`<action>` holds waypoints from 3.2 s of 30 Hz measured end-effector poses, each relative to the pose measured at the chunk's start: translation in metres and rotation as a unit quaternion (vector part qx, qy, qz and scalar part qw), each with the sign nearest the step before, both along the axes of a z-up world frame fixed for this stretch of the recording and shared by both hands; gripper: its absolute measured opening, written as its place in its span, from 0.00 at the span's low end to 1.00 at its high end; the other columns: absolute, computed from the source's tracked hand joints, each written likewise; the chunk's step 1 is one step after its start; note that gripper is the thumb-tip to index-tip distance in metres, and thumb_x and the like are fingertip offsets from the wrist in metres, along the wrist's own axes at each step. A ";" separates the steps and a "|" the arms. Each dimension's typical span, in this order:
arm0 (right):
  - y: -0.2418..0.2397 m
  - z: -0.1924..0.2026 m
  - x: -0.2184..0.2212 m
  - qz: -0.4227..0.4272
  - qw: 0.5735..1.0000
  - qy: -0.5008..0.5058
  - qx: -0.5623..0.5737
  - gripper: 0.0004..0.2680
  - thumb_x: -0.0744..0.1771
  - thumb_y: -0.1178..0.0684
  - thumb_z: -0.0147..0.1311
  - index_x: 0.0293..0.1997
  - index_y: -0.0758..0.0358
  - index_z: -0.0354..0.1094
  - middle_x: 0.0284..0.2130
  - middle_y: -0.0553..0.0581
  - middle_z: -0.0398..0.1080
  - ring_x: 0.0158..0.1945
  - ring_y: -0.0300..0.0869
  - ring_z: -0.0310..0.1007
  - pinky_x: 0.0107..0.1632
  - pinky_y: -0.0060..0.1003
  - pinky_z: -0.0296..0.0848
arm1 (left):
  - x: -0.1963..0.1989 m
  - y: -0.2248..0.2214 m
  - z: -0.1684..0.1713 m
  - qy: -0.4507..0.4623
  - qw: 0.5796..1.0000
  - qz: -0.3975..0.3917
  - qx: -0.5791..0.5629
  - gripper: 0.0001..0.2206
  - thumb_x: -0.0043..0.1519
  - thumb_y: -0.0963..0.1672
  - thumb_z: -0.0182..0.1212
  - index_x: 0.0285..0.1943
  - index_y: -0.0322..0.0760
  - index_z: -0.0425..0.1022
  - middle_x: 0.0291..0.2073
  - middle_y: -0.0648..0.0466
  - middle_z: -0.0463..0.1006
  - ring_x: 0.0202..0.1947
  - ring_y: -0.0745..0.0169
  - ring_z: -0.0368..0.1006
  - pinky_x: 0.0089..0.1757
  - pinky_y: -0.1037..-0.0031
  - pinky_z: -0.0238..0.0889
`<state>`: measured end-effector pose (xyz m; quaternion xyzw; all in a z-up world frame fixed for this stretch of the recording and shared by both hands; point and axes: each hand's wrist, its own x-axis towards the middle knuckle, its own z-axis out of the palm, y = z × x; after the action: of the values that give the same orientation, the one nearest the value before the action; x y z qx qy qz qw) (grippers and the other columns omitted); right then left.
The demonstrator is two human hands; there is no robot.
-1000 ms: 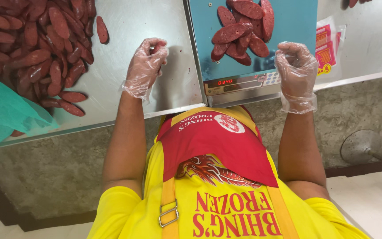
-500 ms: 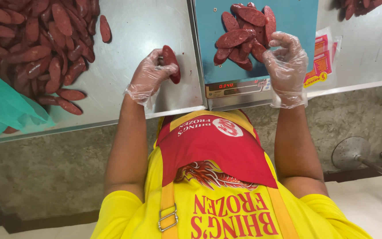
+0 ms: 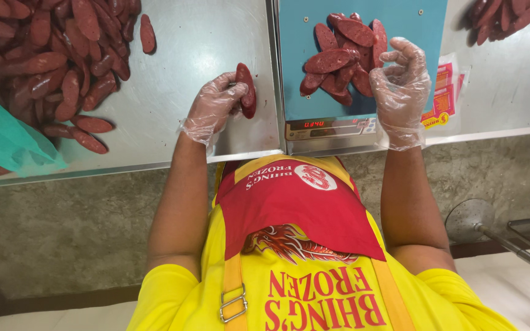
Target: The person picks up individual pieces of cooked meat from a pile on a metal counter, places several pieces onto a digital scale to check their weight, and then transfers them into a plastic bag.
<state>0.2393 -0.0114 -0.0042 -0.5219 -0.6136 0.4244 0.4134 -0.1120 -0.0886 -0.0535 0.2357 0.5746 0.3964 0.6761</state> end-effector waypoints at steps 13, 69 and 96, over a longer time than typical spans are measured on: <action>0.052 0.012 0.001 -0.034 0.973 -0.172 0.152 0.12 0.67 0.67 0.63 0.55 0.64 0.76 0.60 0.62 0.70 0.67 0.49 0.71 0.73 0.45 0.68 | 0.003 -0.016 0.002 0.031 0.999 -0.041 0.003 0.19 0.62 0.42 0.60 0.63 0.31 0.71 0.46 0.53 0.78 0.41 0.69 0.74 0.40 0.77 0.72; -0.047 -0.003 -0.094 0.053 0.962 0.238 -0.121 0.07 0.73 0.60 0.49 0.57 0.67 0.66 0.32 0.55 0.70 0.33 0.39 0.68 0.37 0.32 0.67 | -0.041 -0.014 0.024 0.106 0.986 -0.047 0.115 0.13 0.67 0.49 0.61 0.46 0.34 0.73 0.21 0.55 0.76 0.21 0.65 0.73 0.28 0.73 0.69; -0.017 0.106 -0.134 0.322 0.941 -0.090 -0.059 0.24 0.70 0.64 0.52 0.79 0.60 0.55 0.49 0.56 0.74 0.55 0.37 0.74 0.58 0.30 0.72 | 0.002 0.036 0.032 -0.177 0.976 -0.007 0.123 0.18 0.65 0.48 0.62 0.62 0.40 0.71 0.29 0.55 0.76 0.19 0.73 0.68 0.20 0.83 0.60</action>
<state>0.1057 -0.0288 0.1018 -0.3561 -0.7570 0.5220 0.1663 -0.1095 -0.0528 -0.0218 0.2472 0.3911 0.4952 0.7353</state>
